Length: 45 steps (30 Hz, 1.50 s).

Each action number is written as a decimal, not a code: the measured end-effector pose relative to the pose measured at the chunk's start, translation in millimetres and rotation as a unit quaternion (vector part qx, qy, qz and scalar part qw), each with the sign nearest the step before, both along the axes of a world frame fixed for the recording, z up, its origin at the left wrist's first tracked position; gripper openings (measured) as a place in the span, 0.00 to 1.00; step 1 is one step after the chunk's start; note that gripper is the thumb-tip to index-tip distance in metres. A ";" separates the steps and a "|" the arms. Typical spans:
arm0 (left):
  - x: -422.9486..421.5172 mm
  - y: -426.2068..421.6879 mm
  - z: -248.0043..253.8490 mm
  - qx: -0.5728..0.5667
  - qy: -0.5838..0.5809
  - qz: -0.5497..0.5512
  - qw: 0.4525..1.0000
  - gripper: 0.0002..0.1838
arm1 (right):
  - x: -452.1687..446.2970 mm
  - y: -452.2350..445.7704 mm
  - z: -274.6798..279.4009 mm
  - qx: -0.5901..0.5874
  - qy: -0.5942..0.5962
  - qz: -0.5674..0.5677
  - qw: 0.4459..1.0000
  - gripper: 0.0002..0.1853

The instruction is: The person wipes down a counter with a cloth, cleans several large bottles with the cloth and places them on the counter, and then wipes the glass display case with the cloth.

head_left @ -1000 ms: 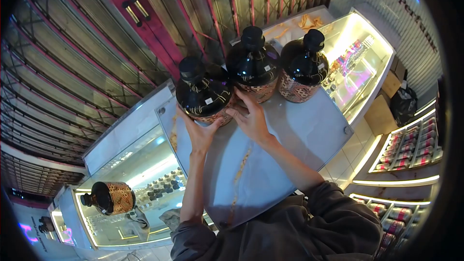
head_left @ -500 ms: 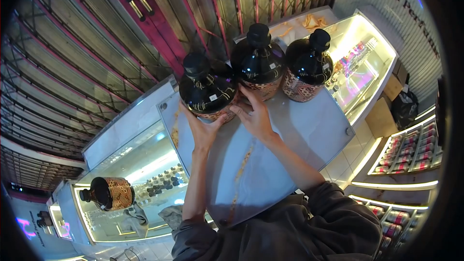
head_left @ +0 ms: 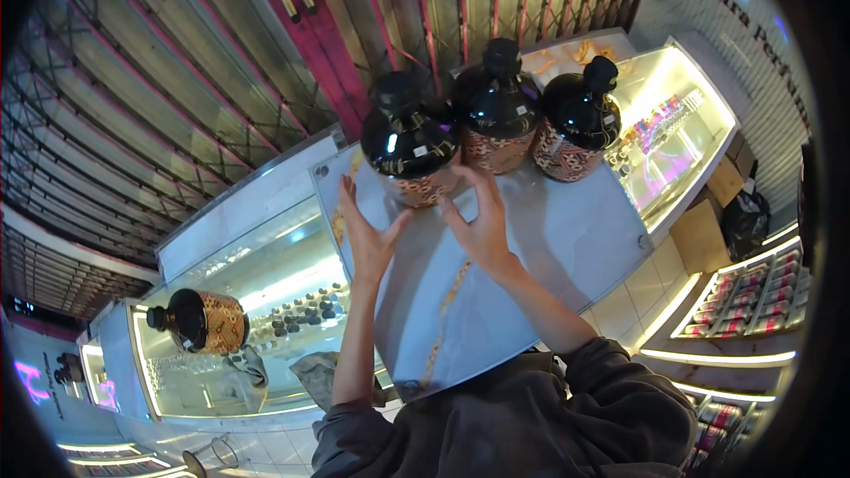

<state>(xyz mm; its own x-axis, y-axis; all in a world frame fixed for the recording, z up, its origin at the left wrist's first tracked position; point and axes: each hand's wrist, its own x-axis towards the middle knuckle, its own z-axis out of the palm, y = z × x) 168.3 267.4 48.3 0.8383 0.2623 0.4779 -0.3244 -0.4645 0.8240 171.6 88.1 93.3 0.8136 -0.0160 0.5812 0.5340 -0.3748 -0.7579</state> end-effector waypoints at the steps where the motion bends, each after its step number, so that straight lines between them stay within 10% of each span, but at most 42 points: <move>1: -13.2 11.9 1.6 -0.007 -0.006 0.014 1.000 0.50 | -8.2 8.9 2.2 -0.010 -0.013 0.024 1.000 0.27; 6: -91.6 84.3 27.0 -0.012 -0.018 0.158 0.987 0.23 | -34.0 86.6 4.5 -0.049 -0.027 0.171 0.984 0.27; 16: -246.9 255.5 1.4 -0.027 -0.066 0.440 0.895 0.18 | -87.2 292.7 -13.9 -0.078 0.083 0.441 0.890 0.35; 21: -262.7 361.6 -23.6 -0.042 -0.065 0.416 0.906 0.38 | -101.7 375.9 -55.6 -0.090 0.094 0.472 0.872 0.49; 23: -258.1 402.6 -41.3 -0.197 -0.050 0.232 0.951 0.52 | -105.4 403.0 -72.3 -0.106 0.065 0.455 0.882 0.58; 29: -238.3 452.5 -67.8 -0.238 0.104 0.040 0.965 0.56 | -136.3 440.6 -78.5 -0.041 0.089 0.389 0.916 0.64; 45: -246.1 394.2 -54.8 -0.194 0.125 0.102 0.968 0.58 | -136.2 397.3 -60.5 0.004 0.160 0.367 0.916 0.65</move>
<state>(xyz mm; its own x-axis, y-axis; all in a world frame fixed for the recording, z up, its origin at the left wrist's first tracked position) -77.8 661.7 -6.5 0.8268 0.5536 0.0995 -0.0266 -0.1382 0.9901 35.4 485.4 32.8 0.7355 0.6004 0.3140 0.3900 0.0037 -0.9208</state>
